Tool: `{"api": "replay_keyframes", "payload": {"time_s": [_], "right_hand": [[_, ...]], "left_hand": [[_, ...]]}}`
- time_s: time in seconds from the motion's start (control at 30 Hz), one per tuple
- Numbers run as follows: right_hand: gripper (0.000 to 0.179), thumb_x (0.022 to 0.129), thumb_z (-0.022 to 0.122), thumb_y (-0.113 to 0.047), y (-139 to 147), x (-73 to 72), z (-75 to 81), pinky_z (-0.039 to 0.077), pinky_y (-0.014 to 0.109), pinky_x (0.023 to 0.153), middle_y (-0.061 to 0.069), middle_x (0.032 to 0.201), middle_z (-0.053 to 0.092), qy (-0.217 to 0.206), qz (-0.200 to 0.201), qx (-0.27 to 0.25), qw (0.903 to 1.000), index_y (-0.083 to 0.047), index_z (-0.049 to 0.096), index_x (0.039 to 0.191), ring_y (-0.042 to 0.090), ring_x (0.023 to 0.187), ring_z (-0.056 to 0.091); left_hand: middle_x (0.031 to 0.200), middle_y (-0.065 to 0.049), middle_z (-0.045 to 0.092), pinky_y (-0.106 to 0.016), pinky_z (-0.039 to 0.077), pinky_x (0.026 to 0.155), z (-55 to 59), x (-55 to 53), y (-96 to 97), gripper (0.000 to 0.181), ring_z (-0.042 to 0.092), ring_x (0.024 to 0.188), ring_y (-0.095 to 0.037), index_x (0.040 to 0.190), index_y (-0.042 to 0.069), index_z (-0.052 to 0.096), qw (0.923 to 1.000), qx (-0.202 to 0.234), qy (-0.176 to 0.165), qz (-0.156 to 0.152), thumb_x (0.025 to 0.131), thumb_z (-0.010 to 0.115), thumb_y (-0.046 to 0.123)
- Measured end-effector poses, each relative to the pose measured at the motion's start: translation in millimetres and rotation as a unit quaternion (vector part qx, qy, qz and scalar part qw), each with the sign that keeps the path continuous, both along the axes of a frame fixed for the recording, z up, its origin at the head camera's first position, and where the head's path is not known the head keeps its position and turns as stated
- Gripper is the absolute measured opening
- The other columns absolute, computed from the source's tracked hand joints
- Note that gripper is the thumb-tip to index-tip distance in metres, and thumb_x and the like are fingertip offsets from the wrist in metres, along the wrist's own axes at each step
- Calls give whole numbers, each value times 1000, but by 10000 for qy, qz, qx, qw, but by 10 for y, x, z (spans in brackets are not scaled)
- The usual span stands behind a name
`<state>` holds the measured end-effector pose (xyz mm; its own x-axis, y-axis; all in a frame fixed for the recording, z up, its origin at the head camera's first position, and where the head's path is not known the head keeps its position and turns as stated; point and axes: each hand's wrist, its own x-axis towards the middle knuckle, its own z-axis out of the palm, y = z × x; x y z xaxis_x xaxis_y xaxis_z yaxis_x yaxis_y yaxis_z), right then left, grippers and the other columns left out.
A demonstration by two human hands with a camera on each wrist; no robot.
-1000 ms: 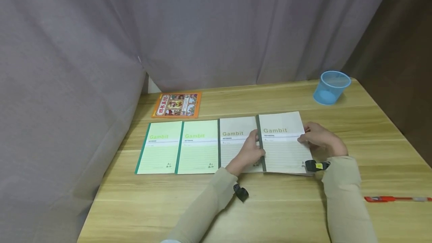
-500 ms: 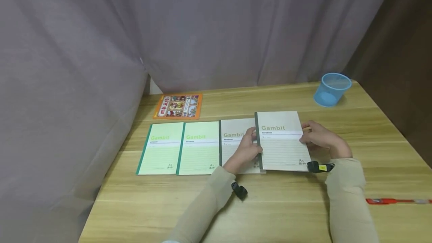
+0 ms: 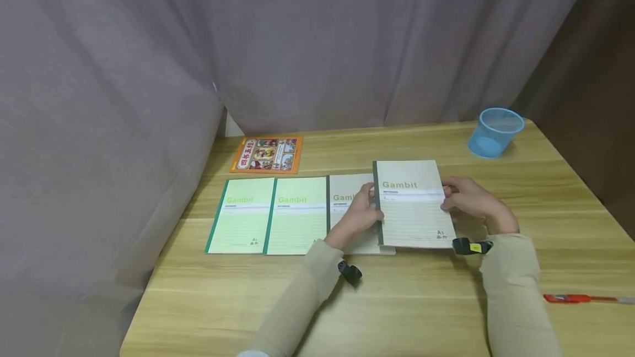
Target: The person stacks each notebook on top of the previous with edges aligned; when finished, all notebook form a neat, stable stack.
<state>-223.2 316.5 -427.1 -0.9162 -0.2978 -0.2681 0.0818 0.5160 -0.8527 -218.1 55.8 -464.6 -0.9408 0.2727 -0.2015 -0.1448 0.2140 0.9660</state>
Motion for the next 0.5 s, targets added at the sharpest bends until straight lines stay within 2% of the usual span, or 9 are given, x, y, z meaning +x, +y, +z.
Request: {"api": "replay_keyframes", "payload": {"time_s": [0.1,0.17,0.33,0.5], "right_hand": [[68,83,57,10,-14,-8,3,55,34,65,20,102,57,66,-29,-34,10000,26,27,141,20,82,59],[69,84,57,8,-21,-11,6,55,35,64,22,104,55,60,-60,-26,10000,25,24,143,21,81,58],[72,86,56,7,-36,-9,14,57,37,63,24,108,53,-57,-80,-190,9998,22,19,146,22,80,60],[74,84,56,8,-69,-1,30,57,40,65,22,105,53,-88,-45,-363,9993,20,18,147,23,81,60]], "left_hand": [[142,-13,51,-44,26,119,4,-14,-25,91,37,143,-31,156,1,28,9999,92,-72,-1,73,63,-12],[139,-13,51,-46,33,115,8,-19,-42,92,43,138,-33,156,2,29,9995,273,-135,19,72,63,-13],[131,-13,54,-41,53,93,22,-31,-87,90,59,109,-27,155,2,29,9980,562,-264,75,73,62,-14],[119,-11,58,-36,57,77,31,-65,-150,85,64,91,-23,154,1,29,9972,687,-294,60,77,62,-12]]}}
